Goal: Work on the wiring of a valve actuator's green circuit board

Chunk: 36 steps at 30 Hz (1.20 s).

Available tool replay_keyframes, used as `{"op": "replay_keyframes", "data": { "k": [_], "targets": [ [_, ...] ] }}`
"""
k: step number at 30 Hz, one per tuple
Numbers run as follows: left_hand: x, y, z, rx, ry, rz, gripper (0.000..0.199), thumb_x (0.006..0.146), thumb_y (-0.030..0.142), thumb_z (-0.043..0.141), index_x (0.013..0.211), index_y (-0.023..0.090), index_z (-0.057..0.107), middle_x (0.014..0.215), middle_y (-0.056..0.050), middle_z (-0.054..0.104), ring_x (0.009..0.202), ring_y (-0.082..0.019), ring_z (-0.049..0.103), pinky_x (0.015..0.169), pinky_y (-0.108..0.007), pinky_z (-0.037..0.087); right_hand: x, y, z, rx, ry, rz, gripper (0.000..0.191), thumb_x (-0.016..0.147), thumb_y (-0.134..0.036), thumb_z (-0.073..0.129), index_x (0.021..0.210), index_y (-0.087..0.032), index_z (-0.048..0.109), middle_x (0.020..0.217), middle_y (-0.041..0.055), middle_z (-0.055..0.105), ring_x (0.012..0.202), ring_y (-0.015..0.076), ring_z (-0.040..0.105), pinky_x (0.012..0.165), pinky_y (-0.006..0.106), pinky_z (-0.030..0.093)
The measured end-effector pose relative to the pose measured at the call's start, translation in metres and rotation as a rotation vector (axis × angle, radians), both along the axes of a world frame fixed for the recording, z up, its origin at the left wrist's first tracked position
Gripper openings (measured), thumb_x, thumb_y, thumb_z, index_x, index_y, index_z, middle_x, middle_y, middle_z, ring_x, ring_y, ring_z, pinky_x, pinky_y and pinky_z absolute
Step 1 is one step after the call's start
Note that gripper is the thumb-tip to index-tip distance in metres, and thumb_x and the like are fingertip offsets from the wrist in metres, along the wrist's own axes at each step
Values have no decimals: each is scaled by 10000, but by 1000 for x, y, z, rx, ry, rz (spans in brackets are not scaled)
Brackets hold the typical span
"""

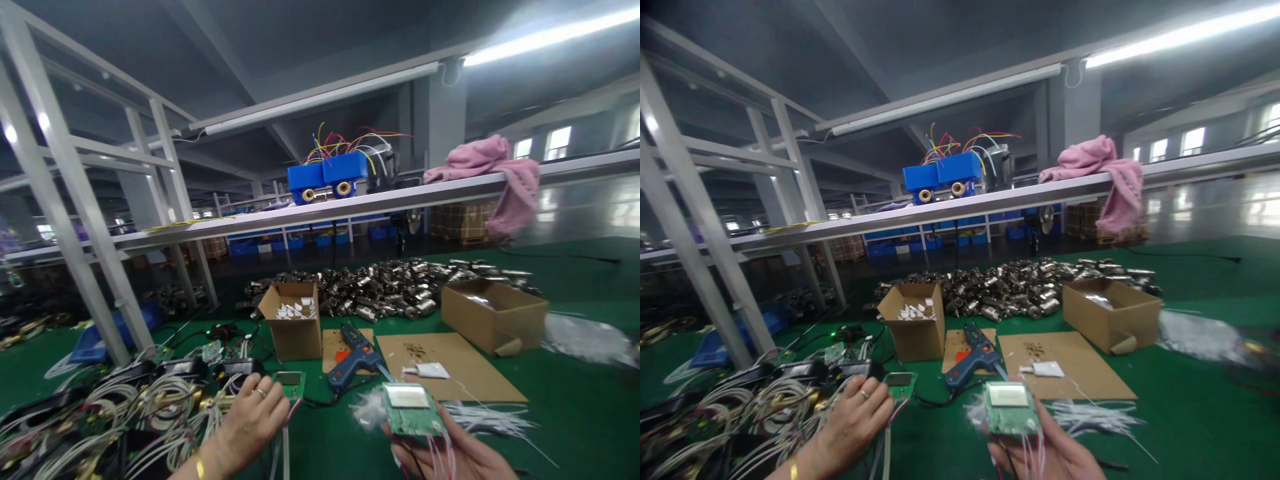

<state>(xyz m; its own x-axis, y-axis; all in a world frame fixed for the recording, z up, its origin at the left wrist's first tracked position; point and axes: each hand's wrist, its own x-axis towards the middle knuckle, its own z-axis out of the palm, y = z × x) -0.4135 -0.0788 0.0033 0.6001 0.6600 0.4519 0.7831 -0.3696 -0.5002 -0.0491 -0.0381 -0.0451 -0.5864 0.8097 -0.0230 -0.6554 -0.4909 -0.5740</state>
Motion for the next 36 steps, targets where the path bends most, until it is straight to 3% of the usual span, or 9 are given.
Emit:
{"op": "replay_keyframes", "data": {
  "k": [4,7,12,14,17,20,24,29,36],
  "targets": [
    [6,16,-19,-258,-20,46,159,894,79,615,845,222,662,873,-29,676,863,-249,570,840,-407,371,-6,-12,22,31,147,45,503,892,-440,749,1358,-297,620,1302,100,679,1219,372,621,1031,523,487],
    [10,19,-21,-456,-36,142,254,885,21,551,807,213,698,860,-50,696,898,-282,611,868,-466,420,-8,-16,26,81,181,22,582,911,-483,721,1443,-378,510,1340,63,660,1227,377,614,1006,531,483],
    [23,8,14,-656,-113,337,306,685,-54,583,827,159,750,919,-135,720,1003,-383,637,925,-572,425,-9,-22,27,125,208,-24,676,948,-470,680,1529,-427,338,1337,52,660,1209,367,627,962,545,501],
    [41,3,36,-647,-225,370,302,794,44,558,982,189,745,1014,-132,717,1045,-358,632,950,-541,419,-9,-26,30,131,215,-29,671,946,-463,685,1525,-425,347,1334,46,661,1208,361,628,948,531,512],
    [89,-3,63,-651,-465,309,320,997,356,392,983,243,691,958,-47,700,917,-225,640,825,-338,448,-9,-31,38,148,198,-58,570,945,-440,695,1463,-414,458,1324,28,665,1186,333,643,937,489,523],
    [146,-7,76,-770,-946,159,524,920,649,410,725,202,600,686,-13,607,660,-172,543,604,-273,351,-10,-36,43,179,166,-97,476,951,-423,692,1401,-413,539,1338,20,656,1151,279,658,916,448,534],
    [200,0,76,-821,-1132,118,614,840,768,430,647,196,542,610,-6,578,582,-150,505,538,-255,300,-12,-35,36,241,132,-135,445,942,-411,707,1368,-415,579,1452,20,571,1194,247,617,905,408,520],
    [217,10,76,-768,-1222,190,581,720,753,583,558,202,496,538,-10,535,541,-150,482,516,-260,262,-17,-31,23,337,103,-128,493,898,-470,745,1364,-408,596,1445,53,574,1221,264,586,916,394,472],
    [210,6,72,-866,-1297,144,517,710,699,560,641,187,571,585,-27,585,552,-159,503,517,-263,333,-13,-38,32,315,51,-149,504,899,-458,744,1376,-383,595,1336,51,648,1058,215,632,893,358,465]
  ]
}}
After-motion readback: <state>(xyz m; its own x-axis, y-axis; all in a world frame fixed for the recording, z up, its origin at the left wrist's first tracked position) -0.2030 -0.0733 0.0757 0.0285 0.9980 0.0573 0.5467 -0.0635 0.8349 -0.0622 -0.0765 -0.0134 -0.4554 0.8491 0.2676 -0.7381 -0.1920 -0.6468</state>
